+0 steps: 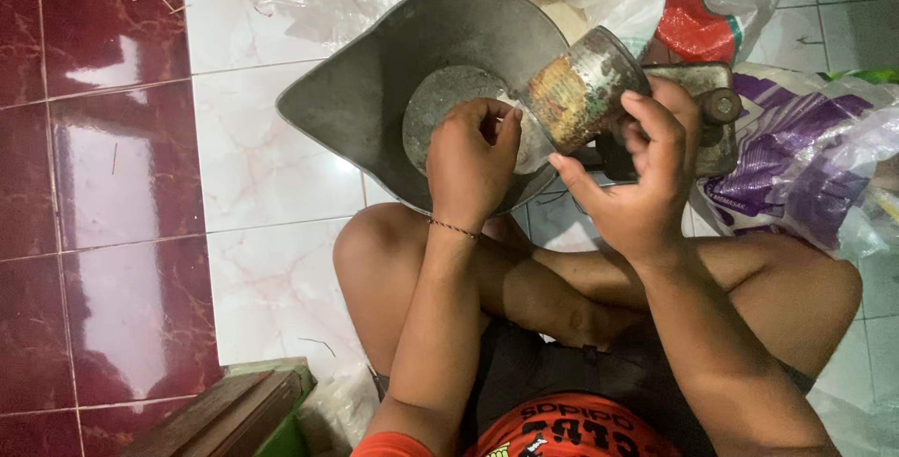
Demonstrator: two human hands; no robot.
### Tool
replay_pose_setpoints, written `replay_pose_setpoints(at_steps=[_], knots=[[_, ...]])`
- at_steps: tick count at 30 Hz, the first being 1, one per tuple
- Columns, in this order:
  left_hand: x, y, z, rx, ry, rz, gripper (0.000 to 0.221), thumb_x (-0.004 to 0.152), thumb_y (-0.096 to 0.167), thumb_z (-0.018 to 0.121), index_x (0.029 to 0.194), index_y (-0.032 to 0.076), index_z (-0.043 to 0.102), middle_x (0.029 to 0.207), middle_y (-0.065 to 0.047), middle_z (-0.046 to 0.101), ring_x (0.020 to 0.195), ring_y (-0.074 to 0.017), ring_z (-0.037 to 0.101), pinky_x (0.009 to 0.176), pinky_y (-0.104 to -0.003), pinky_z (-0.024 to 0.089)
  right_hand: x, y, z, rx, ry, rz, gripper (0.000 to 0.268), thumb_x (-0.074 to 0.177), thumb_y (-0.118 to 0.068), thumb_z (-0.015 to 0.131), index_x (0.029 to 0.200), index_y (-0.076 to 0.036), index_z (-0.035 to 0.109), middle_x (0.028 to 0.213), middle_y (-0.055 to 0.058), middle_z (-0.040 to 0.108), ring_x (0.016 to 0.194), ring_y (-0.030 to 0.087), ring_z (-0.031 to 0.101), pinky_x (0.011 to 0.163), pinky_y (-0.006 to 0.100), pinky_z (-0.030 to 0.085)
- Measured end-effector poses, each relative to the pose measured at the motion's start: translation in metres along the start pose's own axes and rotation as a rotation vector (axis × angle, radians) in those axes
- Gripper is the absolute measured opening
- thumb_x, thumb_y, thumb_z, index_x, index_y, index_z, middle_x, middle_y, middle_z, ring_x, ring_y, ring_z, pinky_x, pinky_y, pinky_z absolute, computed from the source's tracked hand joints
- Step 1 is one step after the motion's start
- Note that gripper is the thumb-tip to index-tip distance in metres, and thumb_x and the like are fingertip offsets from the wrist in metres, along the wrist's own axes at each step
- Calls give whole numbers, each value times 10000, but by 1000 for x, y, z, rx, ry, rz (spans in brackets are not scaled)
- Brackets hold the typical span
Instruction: The person fills small plastic bags with rice by scooping it from a large sack using a metal tin and then placing the bags into a larger metal container.
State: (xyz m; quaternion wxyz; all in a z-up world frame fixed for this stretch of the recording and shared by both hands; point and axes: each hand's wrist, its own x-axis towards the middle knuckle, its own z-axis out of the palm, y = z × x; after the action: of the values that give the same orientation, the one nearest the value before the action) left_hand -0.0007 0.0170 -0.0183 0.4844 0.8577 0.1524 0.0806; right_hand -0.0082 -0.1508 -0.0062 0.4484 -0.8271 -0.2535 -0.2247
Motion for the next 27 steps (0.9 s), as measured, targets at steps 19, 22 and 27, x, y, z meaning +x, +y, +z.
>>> replay_pose_setpoints(at_steps=[19, 22, 27], knots=[[1, 2, 0, 30, -21, -56, 133, 802, 263, 573, 779, 185, 679, 706, 5, 638, 679, -187, 611, 605, -363, 442, 4, 9, -2, -139, -12, -207, 682, 839, -105, 926, 1292, -58, 418, 1346, 327, 418, 1214, 426, 517, 816, 419, 513], [1, 3, -1, 33, -23, -42, 141, 805, 260, 563, 767, 181, 673, 681, 6, 629, 669, -191, 597, 601, -366, 433, 7, 6, -3, -160, -11, -248, 642, 849, -97, 906, 1267, -20, 424, 1334, 332, 427, 1236, 442, 491, 982, 488, 506], [1, 1, 0, 30, -16, -19, 127, 829, 286, 610, 774, 187, 666, 661, 15, 602, 647, -180, 577, 587, -363, 419, 1, 8, -1, -54, 16, -155, 664, 840, -83, 887, 1297, -38, 407, 1327, 284, 379, 1265, 396, 459, 949, 445, 519]])
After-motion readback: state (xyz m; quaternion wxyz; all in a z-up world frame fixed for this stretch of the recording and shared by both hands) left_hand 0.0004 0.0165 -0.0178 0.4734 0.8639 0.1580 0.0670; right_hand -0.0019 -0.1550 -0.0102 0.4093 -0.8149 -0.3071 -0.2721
